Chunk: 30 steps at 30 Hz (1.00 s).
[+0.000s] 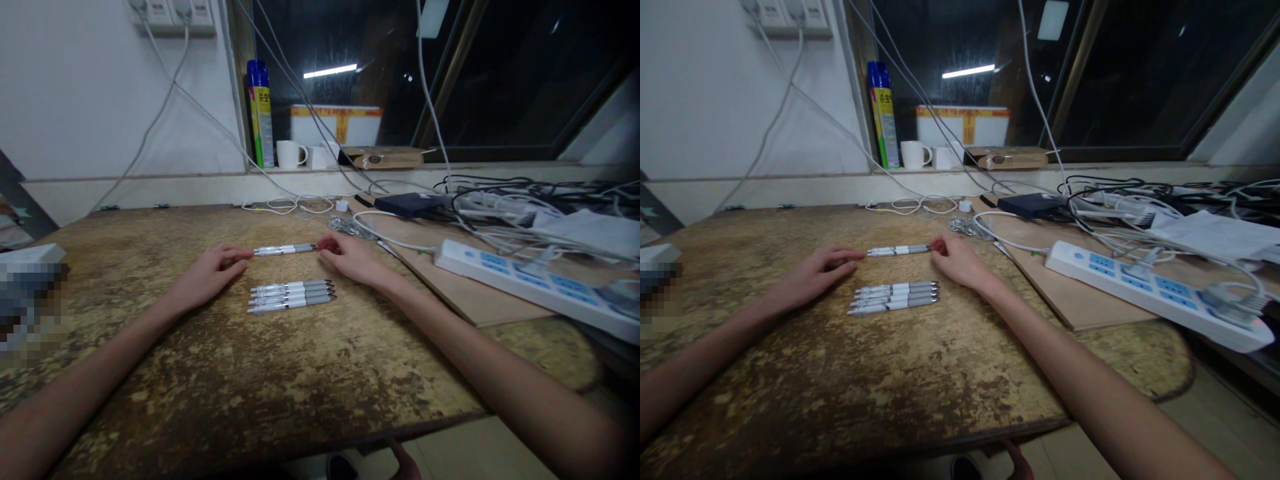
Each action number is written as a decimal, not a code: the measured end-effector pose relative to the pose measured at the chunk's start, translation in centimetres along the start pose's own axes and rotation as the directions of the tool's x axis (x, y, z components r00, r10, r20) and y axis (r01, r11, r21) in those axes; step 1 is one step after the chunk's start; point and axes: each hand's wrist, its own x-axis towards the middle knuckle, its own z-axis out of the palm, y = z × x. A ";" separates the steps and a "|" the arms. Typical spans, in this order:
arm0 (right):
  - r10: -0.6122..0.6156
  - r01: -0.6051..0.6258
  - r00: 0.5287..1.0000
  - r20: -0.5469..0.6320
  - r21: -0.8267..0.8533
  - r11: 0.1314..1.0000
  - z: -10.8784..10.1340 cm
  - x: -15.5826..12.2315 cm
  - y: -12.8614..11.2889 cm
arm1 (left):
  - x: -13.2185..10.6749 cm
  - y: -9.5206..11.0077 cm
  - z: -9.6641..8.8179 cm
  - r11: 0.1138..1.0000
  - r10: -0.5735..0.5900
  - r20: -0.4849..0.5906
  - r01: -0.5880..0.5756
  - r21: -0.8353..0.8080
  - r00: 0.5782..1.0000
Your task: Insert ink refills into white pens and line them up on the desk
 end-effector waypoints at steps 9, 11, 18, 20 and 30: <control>-0.014 0.015 1.000 -0.018 0.090 0.996 0.7 0.5 1.1 | 0.1 -1.2 0.6 1.000 -0.006 0.006 0.006 -0.005 1.000; 0.010 -0.006 1.000 -0.022 0.155 0.988 0.8 0.6 1.1 | 0.1 -1.0 0.6 1.000 -0.017 0.009 0.017 -0.020 1.000; 0.299 -0.226 0.952 -0.062 0.514 0.828 1.1 0.3 -0.1 | -0.1 0.9 0.6 0.982 -0.075 -0.030 0.069 -0.174 0.997; 0.335 -0.233 0.940 -0.065 0.597 0.768 0.9 0.3 -0.5 | -0.1 1.6 0.6 0.963 -0.129 -0.026 0.119 -0.242 0.991; 0.258 -0.208 0.963 0.075 0.816 0.539 -0.2 -0.4 -3.6 | -0.4 3.9 0.8 0.935 0.036 -0.167 -0.092 -0.342 0.985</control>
